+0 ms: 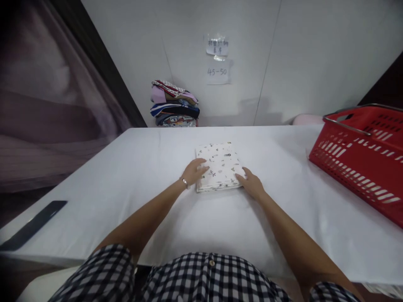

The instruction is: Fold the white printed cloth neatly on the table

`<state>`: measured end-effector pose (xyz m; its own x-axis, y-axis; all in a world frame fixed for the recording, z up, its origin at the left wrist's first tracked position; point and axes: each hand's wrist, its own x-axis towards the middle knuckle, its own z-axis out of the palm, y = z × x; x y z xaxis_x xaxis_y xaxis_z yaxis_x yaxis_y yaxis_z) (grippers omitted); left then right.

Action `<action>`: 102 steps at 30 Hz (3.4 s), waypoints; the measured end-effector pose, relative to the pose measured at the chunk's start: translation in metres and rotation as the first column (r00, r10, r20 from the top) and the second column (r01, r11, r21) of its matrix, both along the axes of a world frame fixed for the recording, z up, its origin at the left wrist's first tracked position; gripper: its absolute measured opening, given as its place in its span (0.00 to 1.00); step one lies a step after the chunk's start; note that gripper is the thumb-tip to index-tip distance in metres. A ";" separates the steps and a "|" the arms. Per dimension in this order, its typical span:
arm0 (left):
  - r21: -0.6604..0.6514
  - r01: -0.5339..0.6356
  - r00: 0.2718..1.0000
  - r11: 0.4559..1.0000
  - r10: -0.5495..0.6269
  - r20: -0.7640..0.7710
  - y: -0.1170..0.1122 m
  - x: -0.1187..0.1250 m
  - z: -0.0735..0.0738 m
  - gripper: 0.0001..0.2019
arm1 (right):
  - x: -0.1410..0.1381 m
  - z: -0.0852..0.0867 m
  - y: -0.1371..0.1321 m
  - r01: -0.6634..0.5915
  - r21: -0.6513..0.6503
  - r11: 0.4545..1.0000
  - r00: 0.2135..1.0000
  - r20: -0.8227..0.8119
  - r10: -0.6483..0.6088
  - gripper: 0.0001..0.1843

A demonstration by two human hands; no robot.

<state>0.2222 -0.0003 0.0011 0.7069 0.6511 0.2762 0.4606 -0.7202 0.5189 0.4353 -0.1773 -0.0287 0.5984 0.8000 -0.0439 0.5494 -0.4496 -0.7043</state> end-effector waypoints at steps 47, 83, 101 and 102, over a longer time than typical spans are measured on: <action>0.181 0.168 0.972 0.969 -0.193 0.131 -0.042 -0.055 -0.039 0.09 | -0.059 0.004 -0.007 -0.556 0.236 0.797 0.781 0.476 0.404 0.13; 0.172 0.188 0.981 0.967 -0.194 0.022 -0.047 -0.052 -0.027 0.11 | -0.052 0.006 -0.007 -0.622 0.100 0.777 0.670 0.582 0.462 0.13; 0.158 0.176 0.980 0.972 -0.188 0.065 -0.047 -0.052 -0.030 0.09 | -0.052 0.011 -0.008 -0.621 0.088 0.778 0.689 0.533 0.490 0.14; 0.158 0.177 0.979 0.971 -0.189 0.069 -0.047 -0.052 -0.030 0.09 | -0.053 0.011 -0.007 -0.614 0.090 0.784 0.693 0.536 0.482 0.14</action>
